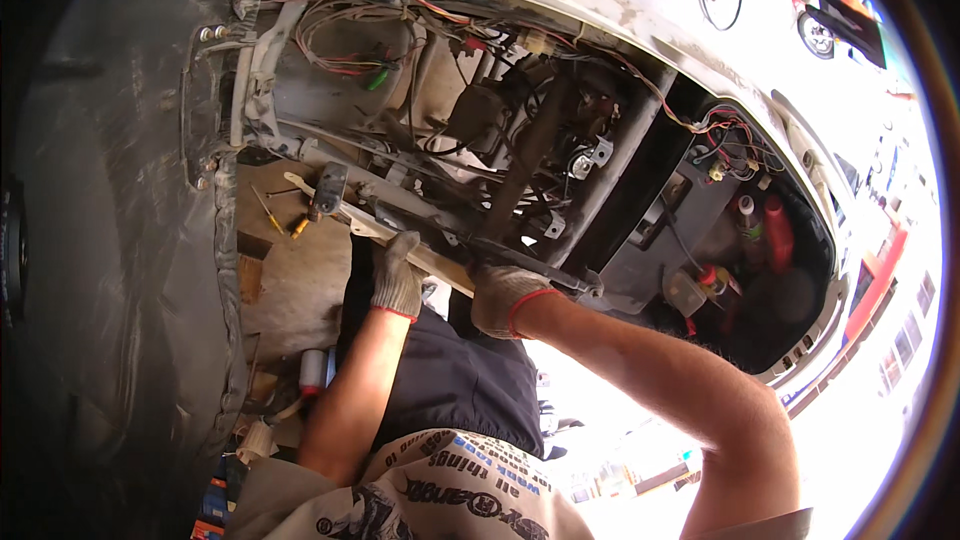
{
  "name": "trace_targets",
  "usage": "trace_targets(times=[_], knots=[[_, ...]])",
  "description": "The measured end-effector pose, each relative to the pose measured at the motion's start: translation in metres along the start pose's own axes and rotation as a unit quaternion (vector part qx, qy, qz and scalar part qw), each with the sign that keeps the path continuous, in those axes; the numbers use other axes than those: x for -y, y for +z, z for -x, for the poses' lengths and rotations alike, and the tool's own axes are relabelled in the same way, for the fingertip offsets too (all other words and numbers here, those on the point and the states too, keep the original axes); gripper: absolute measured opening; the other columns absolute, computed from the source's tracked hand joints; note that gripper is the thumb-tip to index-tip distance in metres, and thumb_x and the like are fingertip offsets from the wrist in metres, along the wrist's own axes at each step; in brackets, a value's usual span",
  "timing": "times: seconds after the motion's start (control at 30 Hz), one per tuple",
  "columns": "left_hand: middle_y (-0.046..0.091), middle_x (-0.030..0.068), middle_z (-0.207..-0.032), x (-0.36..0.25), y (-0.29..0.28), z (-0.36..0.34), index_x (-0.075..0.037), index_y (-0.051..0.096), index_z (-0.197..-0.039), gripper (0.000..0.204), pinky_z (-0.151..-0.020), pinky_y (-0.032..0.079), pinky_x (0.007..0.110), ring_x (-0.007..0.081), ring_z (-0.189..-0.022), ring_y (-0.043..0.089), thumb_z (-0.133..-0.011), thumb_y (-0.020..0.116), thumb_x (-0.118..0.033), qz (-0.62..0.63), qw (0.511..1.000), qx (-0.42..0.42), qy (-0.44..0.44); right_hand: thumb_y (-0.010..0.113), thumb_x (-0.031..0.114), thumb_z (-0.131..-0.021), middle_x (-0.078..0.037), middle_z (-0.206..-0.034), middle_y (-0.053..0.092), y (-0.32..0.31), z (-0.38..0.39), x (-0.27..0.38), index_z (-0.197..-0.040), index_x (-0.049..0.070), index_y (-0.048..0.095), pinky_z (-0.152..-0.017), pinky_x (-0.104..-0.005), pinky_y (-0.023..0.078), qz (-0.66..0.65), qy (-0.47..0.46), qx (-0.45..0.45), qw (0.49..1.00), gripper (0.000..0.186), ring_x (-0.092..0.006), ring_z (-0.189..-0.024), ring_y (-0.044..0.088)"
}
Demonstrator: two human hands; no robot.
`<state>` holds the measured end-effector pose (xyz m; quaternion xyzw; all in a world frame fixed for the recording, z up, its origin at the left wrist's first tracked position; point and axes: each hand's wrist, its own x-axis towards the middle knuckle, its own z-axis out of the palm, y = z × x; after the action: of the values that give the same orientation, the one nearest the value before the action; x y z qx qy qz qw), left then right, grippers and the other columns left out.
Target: Removing and adjusting parts of a motorcycle chassis using hand tools.
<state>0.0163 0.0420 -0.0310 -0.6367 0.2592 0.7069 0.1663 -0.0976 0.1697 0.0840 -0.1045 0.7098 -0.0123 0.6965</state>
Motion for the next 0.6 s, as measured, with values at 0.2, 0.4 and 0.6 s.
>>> trace_targets(times=[0.2, 0.4, 0.6], knots=[[0.053, 0.0114, -0.124, -0.002, 0.000, 0.003, 0.002, 0.047, -0.130, 0.059, -0.099, 0.037, 0.036, 0.0215, -0.112, 0.051, -0.078, 0.063, -0.022, -0.033, 0.998, 0.047, 0.038, 0.044, 0.009, -0.083, -0.022, -0.136, 0.048, -0.024, 0.014, 0.015, -0.143, 0.013, 0.035, -0.102, -0.0384, 0.041, -0.046, 0.007, 0.008, 0.999, 0.061, -0.0355, -0.126, 0.046], [0.054, 0.0074, -0.107, -0.009, -0.001, 0.005, -0.002, 0.049, -0.126, 0.056, -0.086, 0.046, 0.034, 0.0187, -0.098, 0.055, -0.075, 0.064, -0.018, 0.004, 0.999, 0.041, 0.005, 0.044, 0.001, -0.080, -0.022, -0.135, 0.047, -0.037, 0.019, 0.026, -0.146, 0.014, 0.029, -0.100, -0.0388, 0.043, -0.049, -0.006, 0.029, 0.998, 0.070, -0.0367, -0.125, 0.048], [0.054, 0.0043, -0.092, -0.007, -0.002, 0.004, -0.007, 0.051, -0.118, 0.052, -0.072, 0.054, 0.035, 0.0178, -0.082, 0.058, -0.070, 0.069, -0.019, 0.003, 0.998, 0.045, 0.048, 0.046, 0.000, -0.077, -0.024, -0.126, 0.054, -0.042, 0.019, 0.030, -0.146, 0.011, 0.030, -0.097, -0.0390, 0.045, -0.021, -0.030, 0.037, 0.999, 0.071, -0.0362, -0.117, 0.054]])
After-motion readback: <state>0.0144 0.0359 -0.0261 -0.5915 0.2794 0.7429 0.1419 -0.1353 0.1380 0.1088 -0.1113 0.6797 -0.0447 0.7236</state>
